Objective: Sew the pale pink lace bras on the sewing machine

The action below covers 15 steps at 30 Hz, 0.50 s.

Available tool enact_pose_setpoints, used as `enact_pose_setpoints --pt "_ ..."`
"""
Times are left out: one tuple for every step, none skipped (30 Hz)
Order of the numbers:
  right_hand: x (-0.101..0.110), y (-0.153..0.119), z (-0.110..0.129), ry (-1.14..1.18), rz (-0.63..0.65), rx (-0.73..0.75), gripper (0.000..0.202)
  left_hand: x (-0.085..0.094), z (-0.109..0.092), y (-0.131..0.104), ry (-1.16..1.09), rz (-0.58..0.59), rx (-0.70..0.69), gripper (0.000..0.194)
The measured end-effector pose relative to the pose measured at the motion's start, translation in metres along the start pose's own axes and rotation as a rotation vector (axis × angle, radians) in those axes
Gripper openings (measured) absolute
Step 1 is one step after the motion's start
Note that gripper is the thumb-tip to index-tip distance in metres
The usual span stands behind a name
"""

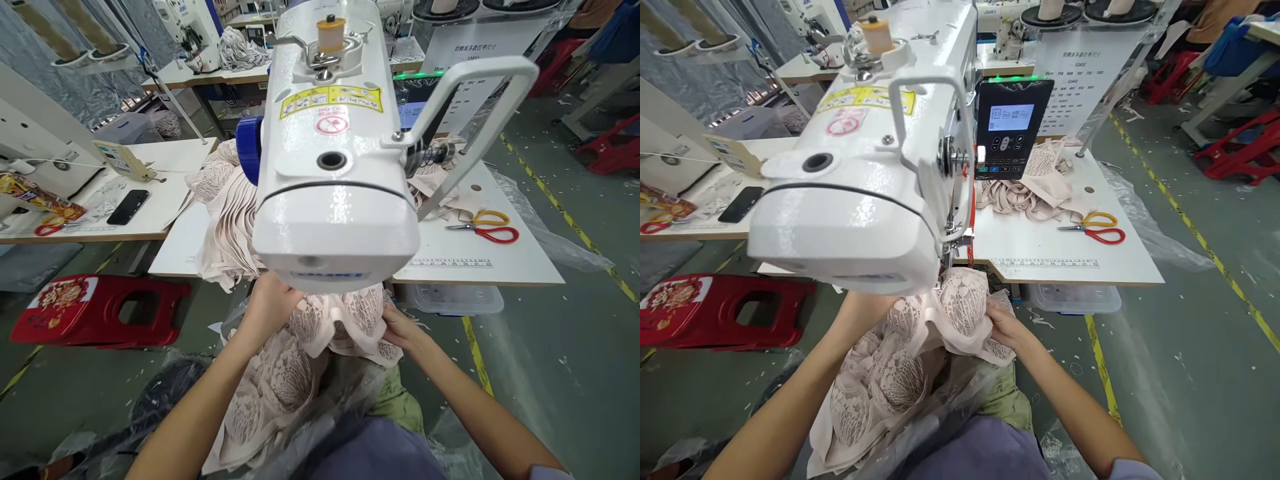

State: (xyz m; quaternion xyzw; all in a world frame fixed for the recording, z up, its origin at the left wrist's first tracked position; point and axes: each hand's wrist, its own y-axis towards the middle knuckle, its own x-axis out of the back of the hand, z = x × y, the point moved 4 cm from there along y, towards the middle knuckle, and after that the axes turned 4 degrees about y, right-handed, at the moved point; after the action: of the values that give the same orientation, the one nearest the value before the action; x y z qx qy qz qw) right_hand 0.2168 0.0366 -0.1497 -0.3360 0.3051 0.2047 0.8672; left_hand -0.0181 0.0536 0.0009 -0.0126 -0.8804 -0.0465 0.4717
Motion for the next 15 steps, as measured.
enact_pose_setpoints --pt "0.001 -0.001 0.004 0.014 -0.028 0.033 0.058 0.000 -0.001 0.000 0.001 -0.006 0.003 0.024" --pt "0.002 -0.003 0.008 0.018 -0.047 0.065 0.053 0.001 -0.003 0.000 0.003 -0.010 0.004 0.022" --pt "0.003 -0.004 0.013 0.014 -0.062 0.092 0.050 0.002 -0.004 0.000 0.007 -0.013 0.004 0.021" --pt "0.003 -0.006 0.018 0.006 -0.076 0.114 0.047 0.003 -0.005 0.000 0.008 -0.018 0.001 0.019" --pt "0.005 -0.008 0.023 -0.008 -0.094 0.134 0.045 0.004 -0.006 -0.001 0.007 -0.022 -0.002 0.016" --pt "0.006 -0.010 0.028 -0.028 -0.115 0.153 0.043 0.005 -0.006 -0.002 0.001 -0.030 0.001 0.012" --pt "0.008 -0.013 0.034 -0.056 -0.137 0.173 0.041 0.007 -0.005 -0.005 -0.007 -0.045 0.011 0.009" --pt "0.010 -0.016 0.040 -0.088 -0.161 0.195 0.039 0.009 -0.004 -0.008 -0.016 -0.073 0.027 0.010" --pt "0.012 -0.020 0.047 -0.122 -0.186 0.219 0.038 0.011 -0.004 -0.013 -0.021 -0.117 0.040 0.015" --pt "0.014 -0.024 0.054 -0.153 -0.214 0.246 0.038 0.014 -0.004 -0.020 -0.017 -0.175 0.040 0.018" --pt "0.014 -0.030 0.062 -0.177 -0.243 0.281 0.038 0.017 -0.007 -0.028 -0.003 -0.242 0.023 0.019" --pt "0.013 -0.036 0.069 -0.195 -0.268 0.319 0.038 0.020 -0.013 -0.037 0.016 -0.311 -0.016 0.017" --pt "0.010 -0.044 0.076 -0.212 -0.287 0.359 0.038 0.022 -0.021 -0.047 0.029 -0.372 -0.077 0.015" --pt "0.003 -0.051 0.082 -0.235 -0.291 0.399 0.038 0.023 -0.033 -0.057 0.028 -0.414 -0.166 0.014" --pt "-0.007 -0.059 0.086 -0.275 -0.277 0.438 0.038 0.023 -0.047 -0.067 0.011 -0.428 -0.277 0.016"
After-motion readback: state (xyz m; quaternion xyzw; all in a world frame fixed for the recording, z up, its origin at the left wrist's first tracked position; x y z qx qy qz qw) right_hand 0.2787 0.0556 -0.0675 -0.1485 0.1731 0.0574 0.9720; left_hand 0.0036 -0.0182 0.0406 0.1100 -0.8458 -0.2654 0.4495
